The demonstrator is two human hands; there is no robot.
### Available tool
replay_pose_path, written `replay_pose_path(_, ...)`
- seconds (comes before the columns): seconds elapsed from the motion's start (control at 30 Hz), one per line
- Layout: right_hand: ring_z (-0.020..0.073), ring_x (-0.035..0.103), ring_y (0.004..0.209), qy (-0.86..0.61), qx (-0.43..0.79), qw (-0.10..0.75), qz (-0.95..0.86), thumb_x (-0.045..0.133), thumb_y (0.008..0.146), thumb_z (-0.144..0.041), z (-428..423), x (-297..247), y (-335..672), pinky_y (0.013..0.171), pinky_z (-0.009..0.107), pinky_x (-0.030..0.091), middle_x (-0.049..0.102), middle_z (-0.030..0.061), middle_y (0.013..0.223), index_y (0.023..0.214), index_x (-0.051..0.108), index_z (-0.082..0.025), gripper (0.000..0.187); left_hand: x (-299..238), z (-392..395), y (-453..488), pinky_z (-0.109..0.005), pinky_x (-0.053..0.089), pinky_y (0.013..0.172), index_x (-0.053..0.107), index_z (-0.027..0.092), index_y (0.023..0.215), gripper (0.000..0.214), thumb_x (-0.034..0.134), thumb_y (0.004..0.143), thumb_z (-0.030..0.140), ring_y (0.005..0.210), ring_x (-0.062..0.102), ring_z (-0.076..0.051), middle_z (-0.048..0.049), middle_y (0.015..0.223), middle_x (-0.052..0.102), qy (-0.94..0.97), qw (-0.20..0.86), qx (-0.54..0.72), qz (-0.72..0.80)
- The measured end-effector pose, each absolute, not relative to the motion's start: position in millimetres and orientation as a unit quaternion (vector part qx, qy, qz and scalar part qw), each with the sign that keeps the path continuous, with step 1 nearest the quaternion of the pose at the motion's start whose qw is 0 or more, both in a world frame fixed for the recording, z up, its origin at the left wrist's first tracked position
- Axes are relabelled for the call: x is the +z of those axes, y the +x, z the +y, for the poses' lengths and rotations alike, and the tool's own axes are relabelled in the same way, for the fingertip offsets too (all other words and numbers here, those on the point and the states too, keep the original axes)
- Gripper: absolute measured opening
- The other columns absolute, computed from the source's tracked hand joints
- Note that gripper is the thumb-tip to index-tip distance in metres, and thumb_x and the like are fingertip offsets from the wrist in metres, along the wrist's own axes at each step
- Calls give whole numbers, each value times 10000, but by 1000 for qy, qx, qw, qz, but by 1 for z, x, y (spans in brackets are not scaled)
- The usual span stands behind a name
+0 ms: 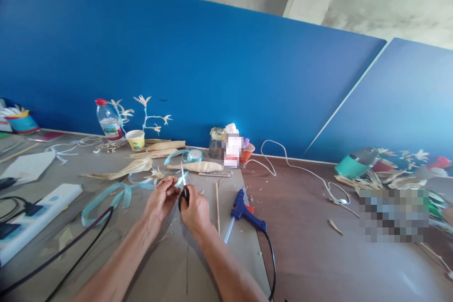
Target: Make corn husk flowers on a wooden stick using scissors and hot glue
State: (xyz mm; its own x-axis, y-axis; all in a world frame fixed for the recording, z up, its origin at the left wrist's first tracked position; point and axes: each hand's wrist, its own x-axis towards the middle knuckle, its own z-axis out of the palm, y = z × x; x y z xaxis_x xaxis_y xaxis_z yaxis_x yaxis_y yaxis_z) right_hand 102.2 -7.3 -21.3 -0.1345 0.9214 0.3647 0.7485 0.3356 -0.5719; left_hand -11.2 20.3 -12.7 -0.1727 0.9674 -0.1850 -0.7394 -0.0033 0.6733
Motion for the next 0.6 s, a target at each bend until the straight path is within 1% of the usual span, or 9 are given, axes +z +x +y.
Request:
replay_pose_path(0.1, 163, 590, 665, -596, 127, 353, -710, 506, 786, -316, -3, -16, 111, 599, 230, 386, 630, 21, 743, 1082, 508, -171, 330, -13, 22, -14, -201, 399, 505, 538, 154, 650, 221, 711, 582, 273, 391, 352, 2, 58, 642, 572, 213, 578, 692, 377)
replay_pose_path(0.2, 168, 595, 692, -630, 103, 319, -701, 497, 792, -327, 3, -13, 123, 604, 236, 375, 638, 27, 759, 1064, 537, -181, 311, -14, 23, -13, -189, 353, 461, 515, 152, 636, 257, 678, 608, 349, 393, 346, -5, 49, 635, 552, 284, 520, 673, 443)
replay_pose_path(0.3, 183, 614, 750, -670, 69, 265, -690, 470, 814, -308, 10, -13, 134, 636, 250, 368, 662, 59, 845, 1105, 529, -179, 324, -15, 25, -11, -177, 294, 418, 548, 145, 651, 239, 664, 613, 351, 398, 374, -20, 39, 619, 556, 332, 494, 648, 475)
replay_pose_path(0.4, 193, 630, 762, -709, 51, 223, -667, 457, 826, -286, 16, -14, 143, 657, 264, 367, 678, 88, 876, 1158, 487, -158, 357, -17, 26, -12, -180, 277, 397, 605, 136, 686, 218, 656, 616, 336, 396, 403, -45, 31, 574, 564, 379, 476, 610, 507)
replay_pose_path(0.5, 192, 637, 775, -722, 44, 195, -662, 461, 829, -284, 20, -14, 148, 662, 262, 367, 687, 85, 883, 1106, 518, -177, 302, -19, 27, -14, -188, 271, 383, 643, 126, 726, 236, 648, 610, 332, 375, 393, -58, 35, 518, 549, 414, 470, 572, 529)
replay_pose_path(0.6, 190, 636, 806, -711, 41, 182, -678, 472, 824, -279, 22, -15, 150, 673, 255, 369, 689, 78, 902, 1060, 559, -203, 262, -21, 29, -16, -190, 275, 384, 657, 120, 783, 268, 626, 626, 334, 377, 396, -62, 33, 523, 552, 439, 467, 546, 539)
